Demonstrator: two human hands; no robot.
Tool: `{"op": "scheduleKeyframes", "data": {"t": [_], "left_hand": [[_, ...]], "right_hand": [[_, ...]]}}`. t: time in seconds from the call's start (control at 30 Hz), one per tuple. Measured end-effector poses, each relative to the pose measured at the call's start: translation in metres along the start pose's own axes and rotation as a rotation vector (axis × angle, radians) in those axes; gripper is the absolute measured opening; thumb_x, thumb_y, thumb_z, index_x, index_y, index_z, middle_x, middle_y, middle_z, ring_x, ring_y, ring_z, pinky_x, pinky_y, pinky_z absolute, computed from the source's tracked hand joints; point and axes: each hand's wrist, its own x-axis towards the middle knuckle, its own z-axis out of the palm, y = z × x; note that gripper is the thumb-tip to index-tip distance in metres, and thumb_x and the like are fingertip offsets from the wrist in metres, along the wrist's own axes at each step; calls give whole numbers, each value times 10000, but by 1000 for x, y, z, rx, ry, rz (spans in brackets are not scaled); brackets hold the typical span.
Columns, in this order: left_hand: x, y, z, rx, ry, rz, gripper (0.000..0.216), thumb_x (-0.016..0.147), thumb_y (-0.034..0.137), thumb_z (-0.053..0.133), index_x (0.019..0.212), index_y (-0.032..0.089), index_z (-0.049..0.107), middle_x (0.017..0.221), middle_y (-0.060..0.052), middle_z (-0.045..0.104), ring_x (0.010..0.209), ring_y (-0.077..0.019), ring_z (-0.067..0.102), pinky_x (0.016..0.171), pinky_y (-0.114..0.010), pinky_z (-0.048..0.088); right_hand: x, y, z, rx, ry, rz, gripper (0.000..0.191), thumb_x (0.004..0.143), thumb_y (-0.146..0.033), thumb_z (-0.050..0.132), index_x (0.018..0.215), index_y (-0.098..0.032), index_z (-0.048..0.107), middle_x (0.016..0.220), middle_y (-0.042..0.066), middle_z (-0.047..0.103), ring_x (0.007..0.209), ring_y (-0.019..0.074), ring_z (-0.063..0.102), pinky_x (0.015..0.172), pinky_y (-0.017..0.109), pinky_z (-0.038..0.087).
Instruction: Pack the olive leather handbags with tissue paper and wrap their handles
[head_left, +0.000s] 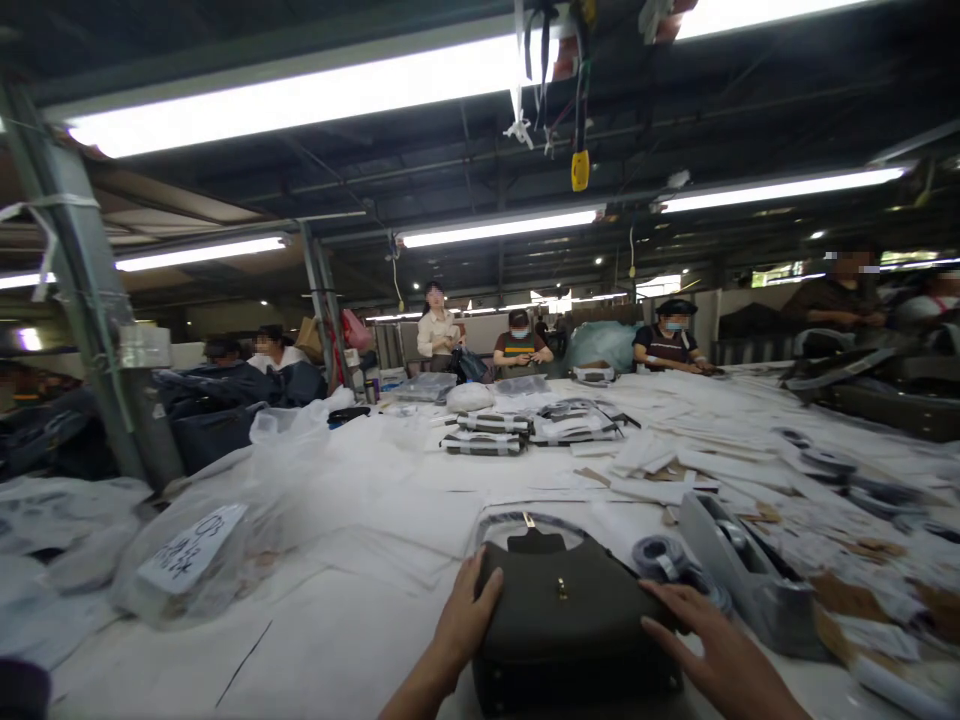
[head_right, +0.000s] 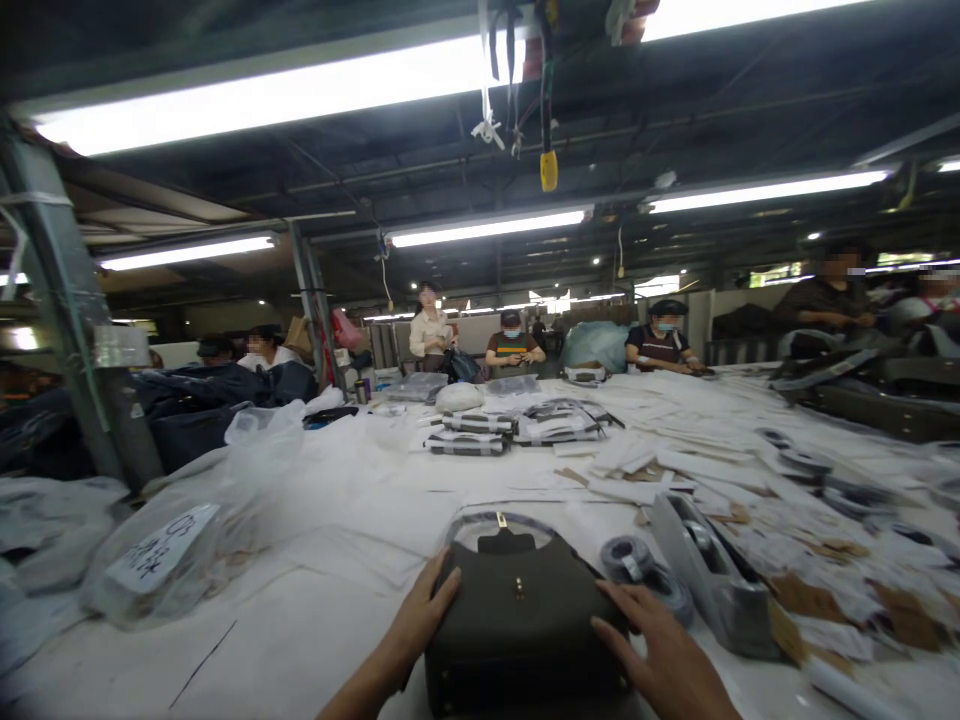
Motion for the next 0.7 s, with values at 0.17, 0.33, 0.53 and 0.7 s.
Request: {"op": "scheduleKeyframes", "data": {"t": [0.17, 0.33, 0.53, 0.7], "left_hand": [[-28, -3, 6, 432, -239, 402, 580, 916, 530, 526, 1443, 304, 442, 1546, -65, 393, 1446, -312, 309, 1188, -577, 242], [-39, 16, 12, 790, -287, 612, 850, 753, 403, 804, 1473, 288, 367, 1522, -111, 425, 1395, -357, 386, 1156, -635, 264], [-17, 19, 16, 901, -378, 652, 902, 749, 461, 792, 1495, 270, 322, 1512, -148, 427, 1368, -392, 409, 1112, -581, 345], [-17, -10, 27, 962, -362, 751, 629, 934, 147, 534, 1490, 356, 327, 1498, -75, 464, 1352, -320, 457, 1103, -520, 377]], "right_hand": [[-1, -8, 6, -198, -182, -234, 651, 798, -448, 687, 1415, -313, 527, 1487, 75, 492, 1373, 358, 437, 1123, 556, 381], [25, -37, -7, -213, -458, -349, 785, 761, -371, 757, 1474, -276, 441, 1542, 94, 415, 1430, 322, 346, 1178, 509, 286], [54, -47, 1, -268, -632, -520, 906, 740, -544, 761, 1512, -295, 358, 1545, 99, 409, 1417, 371, 349, 1150, 598, 251], [32, -34, 31, -363, -542, -540, 674, 865, -196, 603, 1489, -340, 393, 1504, 38, 478, 1391, 328, 407, 1129, 557, 300]]}}
